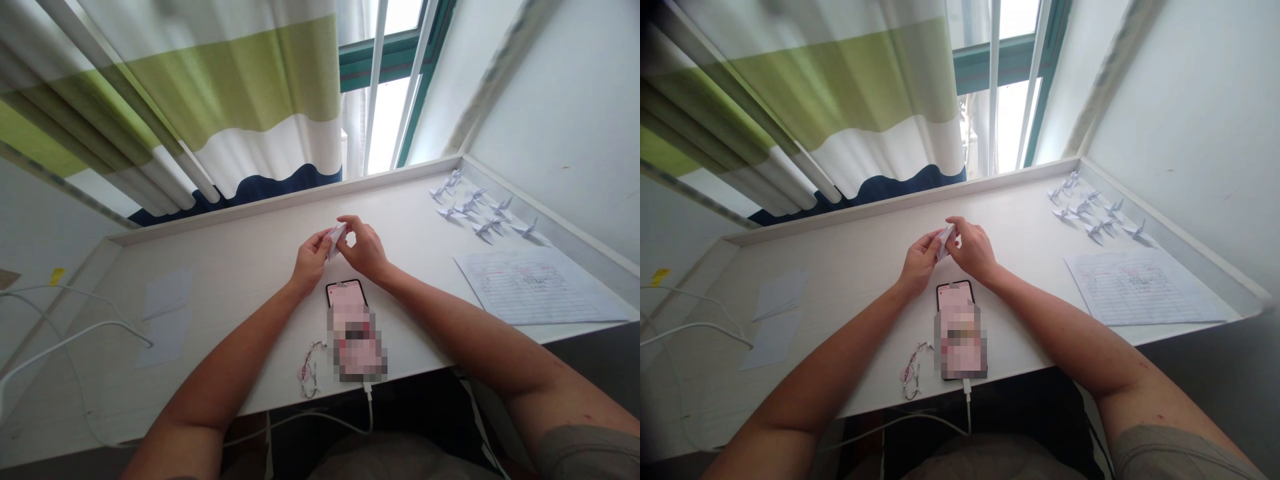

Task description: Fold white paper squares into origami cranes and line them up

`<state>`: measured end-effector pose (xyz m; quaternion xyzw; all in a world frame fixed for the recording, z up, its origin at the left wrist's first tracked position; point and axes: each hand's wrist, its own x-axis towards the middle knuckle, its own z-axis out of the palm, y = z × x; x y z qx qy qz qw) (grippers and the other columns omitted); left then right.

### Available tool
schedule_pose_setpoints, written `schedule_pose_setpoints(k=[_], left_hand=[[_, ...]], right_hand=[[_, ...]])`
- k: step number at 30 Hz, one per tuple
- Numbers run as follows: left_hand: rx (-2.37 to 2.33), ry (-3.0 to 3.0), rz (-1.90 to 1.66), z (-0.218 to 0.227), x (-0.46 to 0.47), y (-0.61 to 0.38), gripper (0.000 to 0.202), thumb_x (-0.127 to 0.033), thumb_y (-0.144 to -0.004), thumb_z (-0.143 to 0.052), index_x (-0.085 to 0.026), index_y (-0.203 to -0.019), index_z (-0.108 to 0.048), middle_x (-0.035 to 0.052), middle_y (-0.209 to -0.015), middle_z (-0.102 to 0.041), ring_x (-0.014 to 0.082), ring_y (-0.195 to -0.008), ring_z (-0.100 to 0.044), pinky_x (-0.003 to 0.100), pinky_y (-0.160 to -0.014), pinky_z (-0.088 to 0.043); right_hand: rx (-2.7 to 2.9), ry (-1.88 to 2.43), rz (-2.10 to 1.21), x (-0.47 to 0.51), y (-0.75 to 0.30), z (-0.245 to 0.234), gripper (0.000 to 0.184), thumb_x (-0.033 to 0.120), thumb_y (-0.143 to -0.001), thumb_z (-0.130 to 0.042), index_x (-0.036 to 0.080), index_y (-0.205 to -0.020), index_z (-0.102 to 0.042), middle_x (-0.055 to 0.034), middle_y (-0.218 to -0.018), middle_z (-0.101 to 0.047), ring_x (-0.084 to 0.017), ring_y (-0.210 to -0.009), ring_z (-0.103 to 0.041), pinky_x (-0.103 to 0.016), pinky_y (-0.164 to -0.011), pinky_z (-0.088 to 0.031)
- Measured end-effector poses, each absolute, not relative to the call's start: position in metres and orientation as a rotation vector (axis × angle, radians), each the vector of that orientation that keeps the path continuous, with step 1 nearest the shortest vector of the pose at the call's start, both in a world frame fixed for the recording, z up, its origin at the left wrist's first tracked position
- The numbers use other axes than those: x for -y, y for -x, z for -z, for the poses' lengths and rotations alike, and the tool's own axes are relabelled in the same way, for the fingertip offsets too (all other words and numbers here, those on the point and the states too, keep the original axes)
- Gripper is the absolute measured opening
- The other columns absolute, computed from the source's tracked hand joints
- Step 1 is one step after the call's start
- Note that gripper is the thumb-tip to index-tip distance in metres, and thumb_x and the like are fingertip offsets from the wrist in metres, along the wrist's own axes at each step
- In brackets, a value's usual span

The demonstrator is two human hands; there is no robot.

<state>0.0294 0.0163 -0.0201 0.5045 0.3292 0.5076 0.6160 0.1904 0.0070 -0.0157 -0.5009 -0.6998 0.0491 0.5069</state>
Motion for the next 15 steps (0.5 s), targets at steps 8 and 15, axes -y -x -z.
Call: schedule_pose_setpoints(k=[8, 15], left_hand=[[-0.726, -1.203, -1.137, 0.0169, -0.0135, -0.0289, 0.057, -0.058, -0.091, -0.083, -0.017, -0.130, -0.076, 0.0100, -0.118, -0.083, 0.0259, -0.115, -0.077, 0.047, -0.112, -0.058], [-0.720, -1.160, -1.123, 0.0172, -0.0147, -0.0289, 0.057, -0.062, -0.091, -0.082, -0.017, -0.125, -0.075, 0.0100, -0.113, -0.082, 0.0254, -0.108, -0.079, 0.047, -0.103, -0.065]], right_hand=[[1.535, 1.134, -0.465, -0.0032, -0.1899, 0.0078, 0.031, 0.026, -0.086, -0.067, 0.026, -0.116, -0.059, 0.0030, -0.078, -0.069, -0.023, -0.075, -0.073, -0.041, -0.078, -0.059], [1.515, 1.012, -0.610, -0.0005, -0.1918, 0.0067, 0.022, 0.039, -0.092, -0.069, 0.025, -0.109, -0.063, 0.0012, -0.080, -0.072, -0.021, -0.076, -0.072, -0.041, -0.080, -0.060]])
